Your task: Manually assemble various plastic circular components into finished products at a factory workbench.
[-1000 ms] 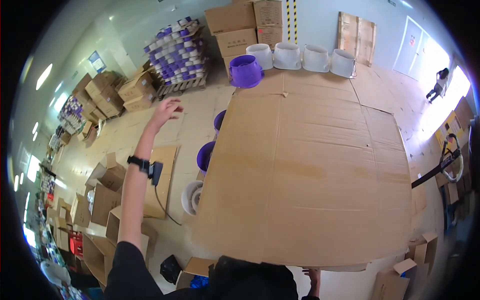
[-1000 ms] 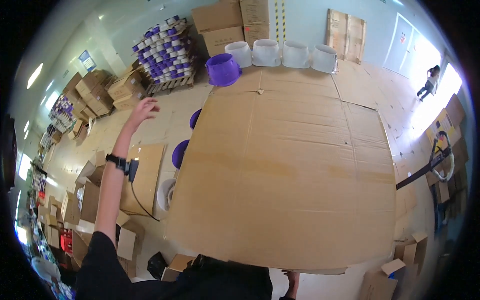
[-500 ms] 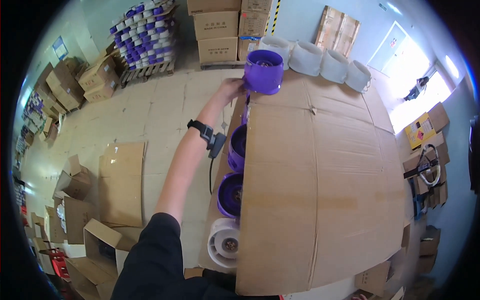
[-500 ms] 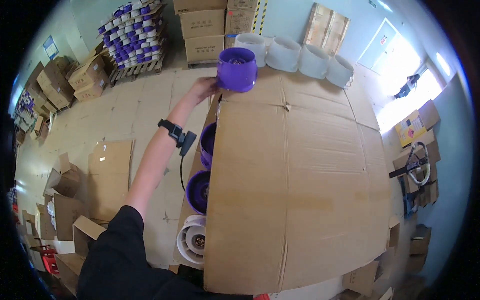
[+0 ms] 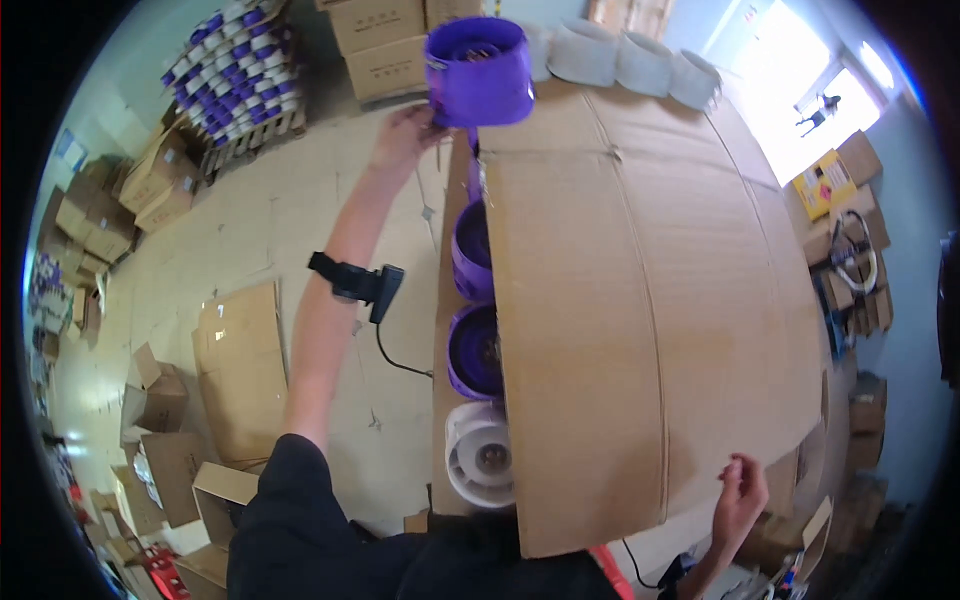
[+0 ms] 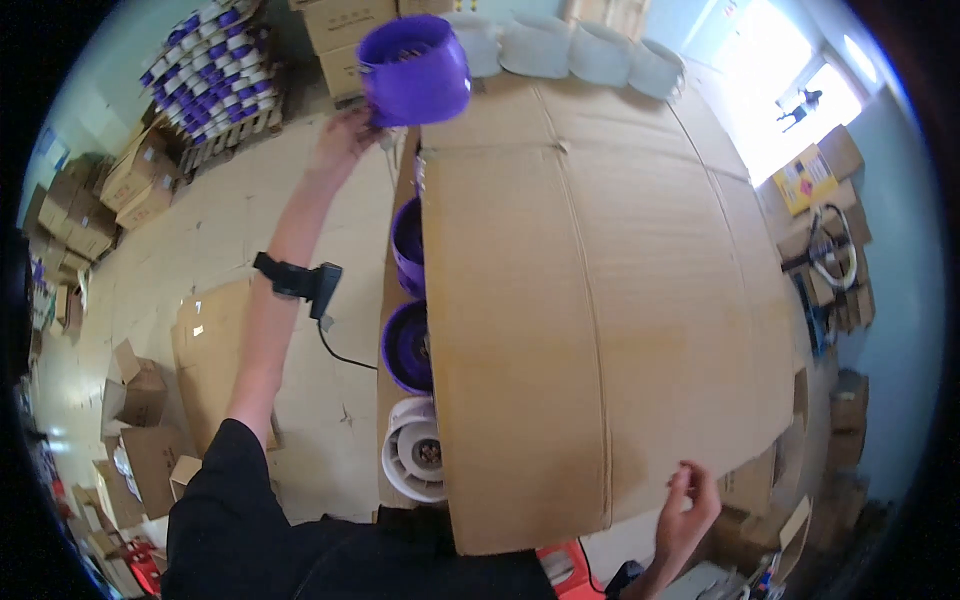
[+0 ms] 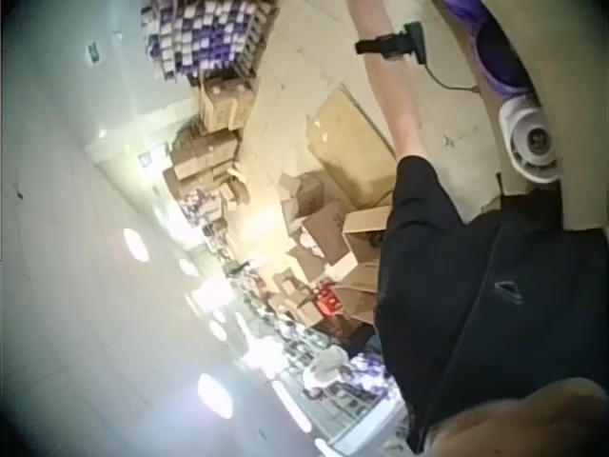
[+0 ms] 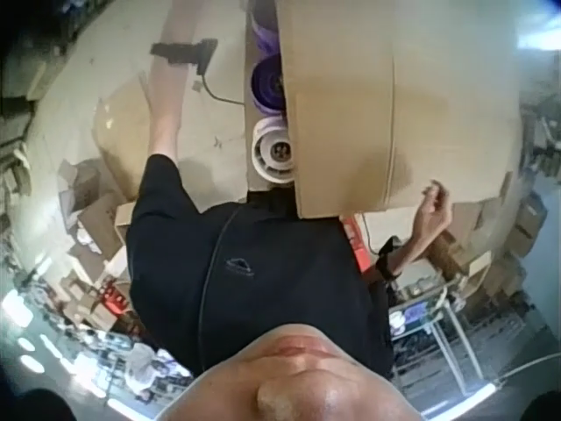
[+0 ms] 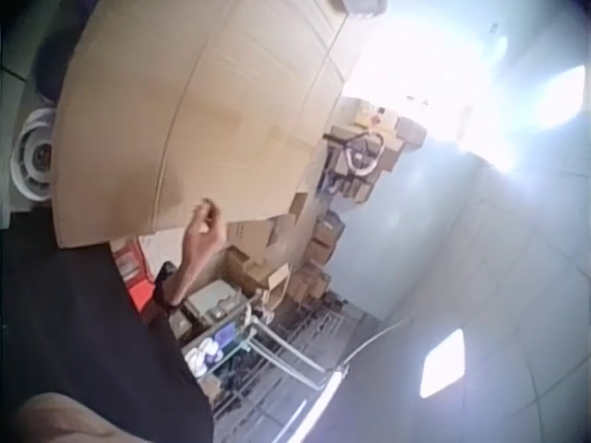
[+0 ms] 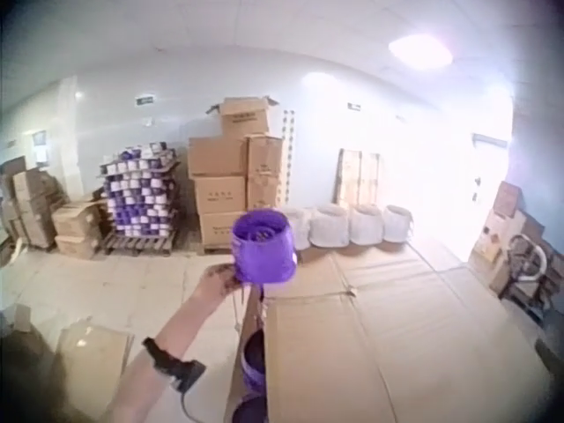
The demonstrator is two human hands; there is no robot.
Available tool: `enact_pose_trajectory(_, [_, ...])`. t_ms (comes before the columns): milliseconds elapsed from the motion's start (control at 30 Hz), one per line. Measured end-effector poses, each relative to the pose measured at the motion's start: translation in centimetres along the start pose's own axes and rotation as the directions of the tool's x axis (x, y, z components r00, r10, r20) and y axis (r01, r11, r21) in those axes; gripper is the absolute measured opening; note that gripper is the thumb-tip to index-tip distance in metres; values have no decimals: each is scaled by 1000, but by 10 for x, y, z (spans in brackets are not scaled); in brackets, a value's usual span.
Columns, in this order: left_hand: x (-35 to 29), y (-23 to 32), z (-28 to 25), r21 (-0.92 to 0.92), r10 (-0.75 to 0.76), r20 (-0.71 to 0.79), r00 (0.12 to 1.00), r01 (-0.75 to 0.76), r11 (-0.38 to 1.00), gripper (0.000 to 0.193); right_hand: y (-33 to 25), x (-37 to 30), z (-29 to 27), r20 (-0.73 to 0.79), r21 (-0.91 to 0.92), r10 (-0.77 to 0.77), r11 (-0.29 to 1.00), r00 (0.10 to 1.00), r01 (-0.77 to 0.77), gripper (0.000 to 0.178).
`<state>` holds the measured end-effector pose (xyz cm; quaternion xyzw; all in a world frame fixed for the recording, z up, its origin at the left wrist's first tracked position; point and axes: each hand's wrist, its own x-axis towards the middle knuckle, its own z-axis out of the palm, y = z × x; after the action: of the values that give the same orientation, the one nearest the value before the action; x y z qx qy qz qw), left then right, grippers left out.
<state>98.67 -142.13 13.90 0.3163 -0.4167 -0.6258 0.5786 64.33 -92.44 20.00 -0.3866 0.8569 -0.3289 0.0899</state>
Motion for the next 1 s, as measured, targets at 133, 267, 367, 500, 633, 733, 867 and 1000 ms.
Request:
enact_pose_trajectory(133, [-17, 4, -16, -64, 12, 96, 995, -6, 998, 20, 98, -27, -9, -292, -222, 194, 939, 937, -263, 30])
enact_pose_trajectory(267, [-25, -2, 8, 3, 7, 161, 987, -7, 1000, 20, 99, -67, 6, 250, 429, 508, 705, 824, -565, 49])
enact_pose_trajectory(367, [-31, -28, 10, -54, -52, 146, 988, 61, 997, 19, 98, -89, 51, 490, 801, 295, 218, 820, -557, 40])
enact_pose_trajectory(500, [-43, -42, 24, 29, -103, 204, 974, 99, 995, 20, 42, -96, 74, 410, 891, 296, 74, 863, -449, 22])
enact_pose_trajectory(633, [-49, -44, 18, 16, -75, 174, 982, 73, 997, 21, 44, -115, 72, 383, 900, 330, 76, 863, -429, 31])
enact_pose_trajectory(733, [-46, -39, 13, 41, -70, 135, 988, 65, 997, 22, 30, -119, 67, 444, 882, 234, 54, 865, -468, 38])
enact_pose_trajectory(867, [-35, -36, 8, 0, -71, 121, 990, 72, 997, 22, 14, -126, 75, 610, 779, 147, 70, 779, -623, 35])
enact_pose_trajectory(1000, [-43, -20, 14, -2, -47, 156, 987, 48, 999, 21, 47, -115, 67, 900, 319, -50, 753, 433, -575, 27])
